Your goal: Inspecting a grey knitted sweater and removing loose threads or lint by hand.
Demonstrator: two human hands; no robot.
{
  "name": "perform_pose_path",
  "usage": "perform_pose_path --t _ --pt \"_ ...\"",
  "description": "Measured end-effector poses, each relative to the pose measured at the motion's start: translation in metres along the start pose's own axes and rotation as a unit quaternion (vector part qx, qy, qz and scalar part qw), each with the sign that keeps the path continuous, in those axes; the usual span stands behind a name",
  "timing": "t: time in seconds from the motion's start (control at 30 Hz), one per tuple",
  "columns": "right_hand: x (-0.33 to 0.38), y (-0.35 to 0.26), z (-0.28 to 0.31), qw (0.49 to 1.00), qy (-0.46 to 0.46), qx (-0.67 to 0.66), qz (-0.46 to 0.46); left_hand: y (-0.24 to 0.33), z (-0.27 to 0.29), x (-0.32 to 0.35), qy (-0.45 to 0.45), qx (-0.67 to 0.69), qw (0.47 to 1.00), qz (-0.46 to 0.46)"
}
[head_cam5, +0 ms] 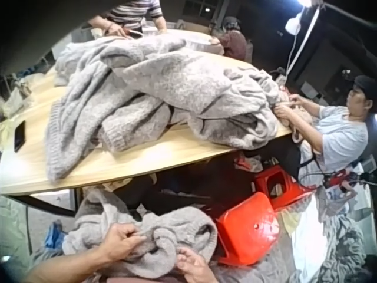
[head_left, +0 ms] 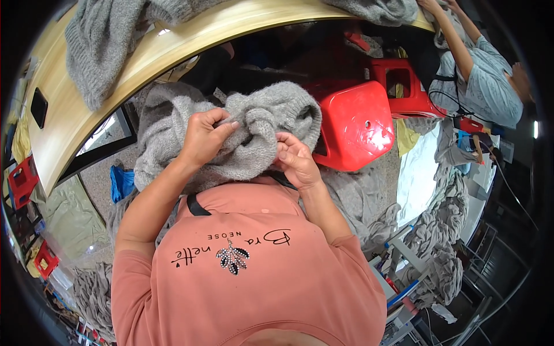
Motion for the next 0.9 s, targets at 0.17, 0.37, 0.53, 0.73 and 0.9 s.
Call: perform_pose_path --t 0.17,0.37,0.53,0.73,0.9 --pt "-0.007 0.008 0.006 0.994 0.089 0.06 -0.014 0.0 0.001 0.001 0.003 0.013 1.0 0.001" --pt "-0.013 0.027 -0.013 0.977 0.084 -0.186 -0.067 0.0 0.003 0.001 0.007 0.012 1.0 -0.015" --pt "-0.007 0.025 -0.012 0.987 0.073 -0.133 -0.044 -0.007 0.007 0.001 0.005 0.037 0.999 0.007" --pt "0.036 -0.068 -0.017 0.926 0.191 0.213 0.248 -0.014 0.027 0.005 0.031 0.077 0.996 0.045" --pt "0.047 -0.08 -0.083 0.702 0.05 0.611 0.362 -0.009 0.015 0.002 -0.043 0.276 0.957 0.083"
Point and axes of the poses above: each hand's wrist, its own x-axis away from the middle knuckle, its own z-axis out of the back of the hand, y = z × x, the point moved 10 cm from there along -x, towards the middle knuckle, and after that the axes turned 5 degrees about z, right-handed, at the moved point
